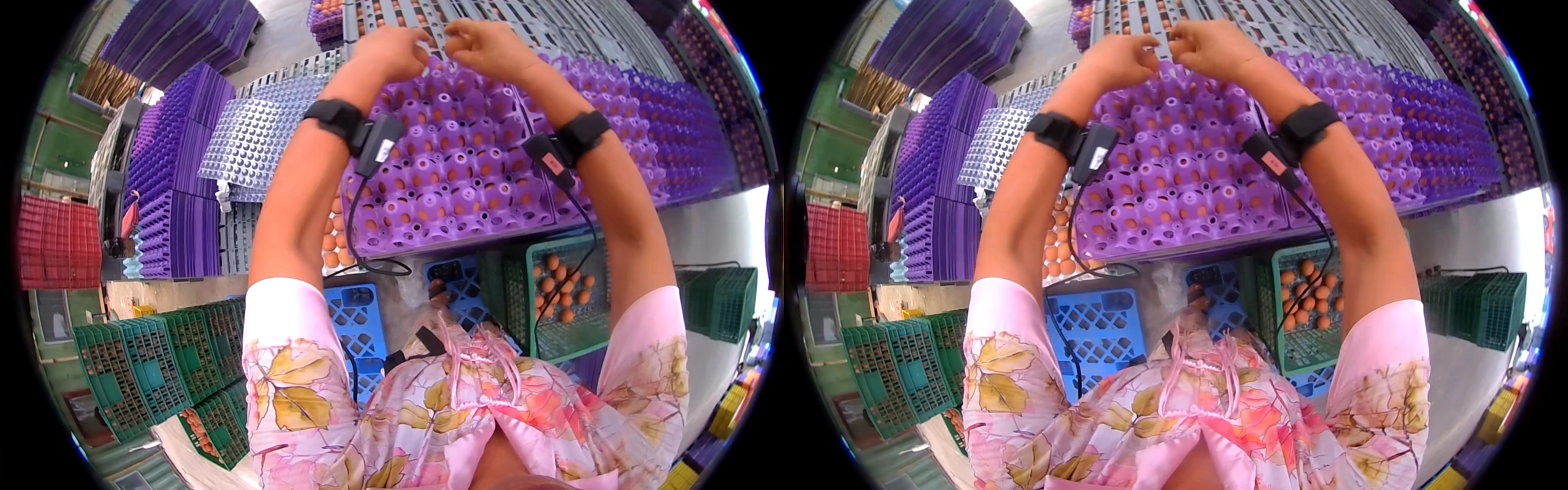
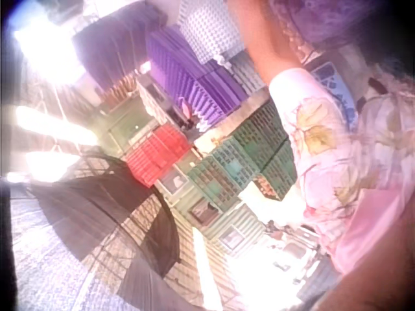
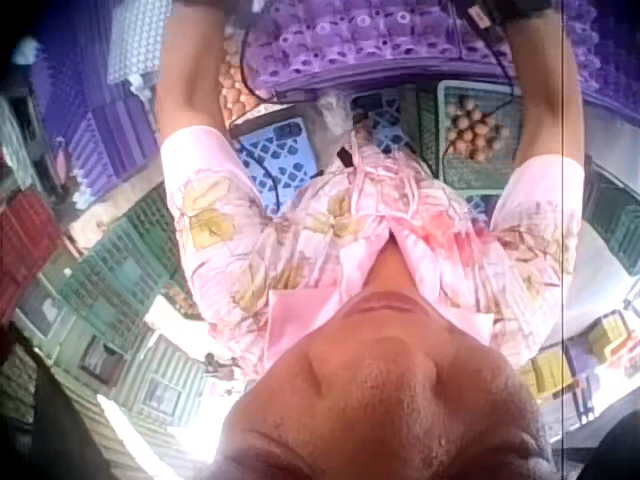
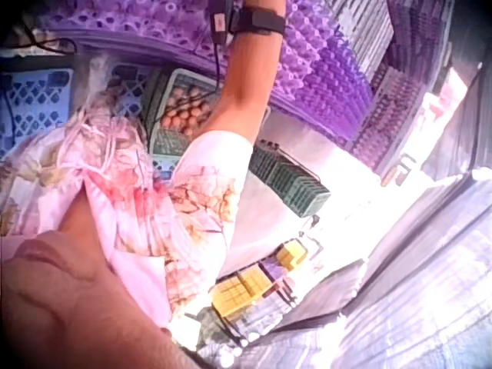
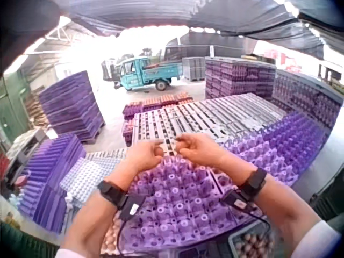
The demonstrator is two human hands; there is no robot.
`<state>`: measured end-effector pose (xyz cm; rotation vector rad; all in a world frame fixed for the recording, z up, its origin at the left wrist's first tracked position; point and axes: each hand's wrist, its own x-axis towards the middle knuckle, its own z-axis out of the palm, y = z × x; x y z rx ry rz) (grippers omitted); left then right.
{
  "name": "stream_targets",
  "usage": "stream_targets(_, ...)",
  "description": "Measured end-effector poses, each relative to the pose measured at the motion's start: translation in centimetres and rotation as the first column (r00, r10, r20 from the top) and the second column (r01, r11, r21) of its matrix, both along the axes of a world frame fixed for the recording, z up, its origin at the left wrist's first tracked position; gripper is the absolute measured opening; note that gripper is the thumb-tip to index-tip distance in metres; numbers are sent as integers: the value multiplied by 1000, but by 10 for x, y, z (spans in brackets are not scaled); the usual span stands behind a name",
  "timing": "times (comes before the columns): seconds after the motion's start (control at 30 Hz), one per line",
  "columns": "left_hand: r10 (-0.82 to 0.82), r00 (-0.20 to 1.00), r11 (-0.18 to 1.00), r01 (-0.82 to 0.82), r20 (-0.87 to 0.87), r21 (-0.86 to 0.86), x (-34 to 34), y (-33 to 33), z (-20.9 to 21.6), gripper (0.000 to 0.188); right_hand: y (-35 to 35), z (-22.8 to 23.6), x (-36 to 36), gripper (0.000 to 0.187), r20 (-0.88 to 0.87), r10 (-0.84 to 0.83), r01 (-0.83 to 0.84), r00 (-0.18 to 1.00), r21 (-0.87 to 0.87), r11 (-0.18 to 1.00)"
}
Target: The person sorts eggs from a green plastic crate into purple egg trays by hand. They move full trays onto stacks and arrange empty crates on pallets.
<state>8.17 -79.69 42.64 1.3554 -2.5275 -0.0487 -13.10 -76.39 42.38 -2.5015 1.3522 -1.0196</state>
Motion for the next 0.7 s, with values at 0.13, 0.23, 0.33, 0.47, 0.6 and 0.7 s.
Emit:
stream_targets(0.13, -45, 696, 915, 317, -717, 250, 17, 95, 33, 32, 143, 65, -70, 42, 794, 158, -704, 587, 404, 584)
stream_targets(0.23, 50, 587, 673, 578, -808, 462, -58, 222, 45, 38, 250, 18, -160, 35, 824, -87, -573, 559, 460, 678)
stream_targets(0.33, -253, 620, 444, 756, -743, 480, -124, 289, -20, 29, 341, -53, -210, 38, 832, -369, -468, 414, 543, 697)
stream_targets(0.47, 175, 842, 252, 462, -510, 850, -241, 349, -184, 24, 378, -201, -267, 35, 366, -801, -296, 474, 923, 246)
stream_targets(0.6, 159, 985, 248, 24, -65, 968, -314, 351, -310, 31, 388, -357, -276, 30, -284, -638, 431, 716, 898, 83)
stream_targets(0.7, 721, 680, -129, -65, 138, 990, -347, 357, -290, 40, 389, -422, -281, 33, -357, -512, 506, 781, 842, 185)
